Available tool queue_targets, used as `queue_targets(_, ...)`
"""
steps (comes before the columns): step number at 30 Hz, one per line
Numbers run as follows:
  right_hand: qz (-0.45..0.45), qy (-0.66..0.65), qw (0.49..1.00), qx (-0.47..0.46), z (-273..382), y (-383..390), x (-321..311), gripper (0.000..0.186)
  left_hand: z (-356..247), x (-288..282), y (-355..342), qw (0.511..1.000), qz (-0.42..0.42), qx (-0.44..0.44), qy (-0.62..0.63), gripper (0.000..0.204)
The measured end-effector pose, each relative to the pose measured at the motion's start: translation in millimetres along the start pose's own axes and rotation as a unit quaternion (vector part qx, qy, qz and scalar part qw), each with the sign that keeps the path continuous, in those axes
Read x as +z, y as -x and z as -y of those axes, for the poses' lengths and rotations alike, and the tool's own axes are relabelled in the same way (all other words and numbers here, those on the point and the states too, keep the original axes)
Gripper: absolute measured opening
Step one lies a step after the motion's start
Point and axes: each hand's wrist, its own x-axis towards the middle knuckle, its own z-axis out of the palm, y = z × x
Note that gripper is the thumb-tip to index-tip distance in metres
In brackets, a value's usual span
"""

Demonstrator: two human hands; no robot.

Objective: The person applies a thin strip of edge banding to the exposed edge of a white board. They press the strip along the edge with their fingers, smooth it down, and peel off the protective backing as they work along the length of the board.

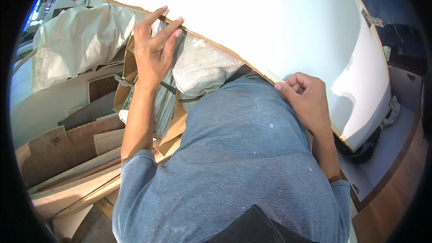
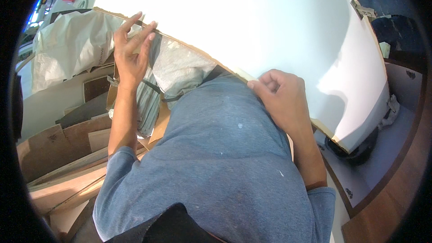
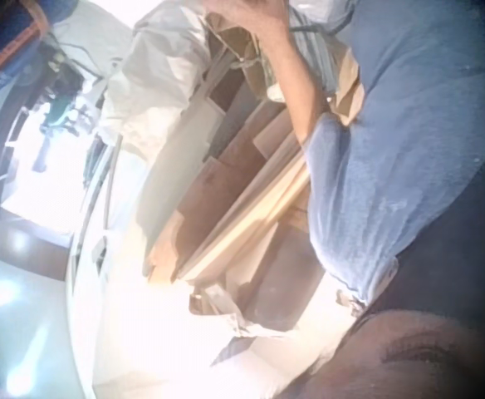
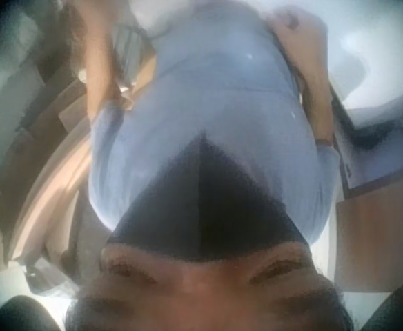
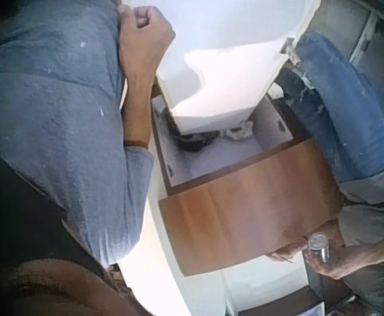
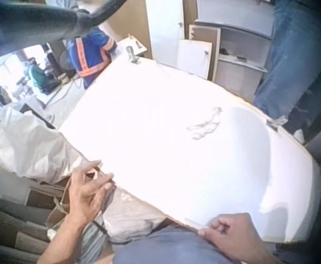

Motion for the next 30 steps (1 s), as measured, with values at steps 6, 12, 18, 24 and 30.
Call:
queue_targets(6, -0.016, 0.04, 0.999, 0.002, 2, -7, 5, 0.029, 10, 22, 24, 0.999, 0.038, 0.025, 0.002, 0.043)
queue_targets(12, -0.026, 0.065, 0.998, 0.002, 8, -6, 7, 0.029, 9, 25, 27, 0.999, 0.025, 0.022, 0.006, 0.041)
queue_targets(18, -0.024, 0.079, 0.997, 0.01, 13, -7, 7, 0.027, 10, 24, 27, 0.999, 0.022, 0.02, 0.014, 0.037)
queue_targets(24, -0.042, 0.077, 0.996, -0.008, 10, -7, 10, 0.024, 5, 21, 26, 0.999, 0.033, 0.029, -0.006, 0.036)
queue_targets(30, -0.023, 0.049, 0.998, -0.021, 5, -7, 3, 0.025, -3, 19, 23, 0.995, 0.063, 0.062, -0.047, 0.036)
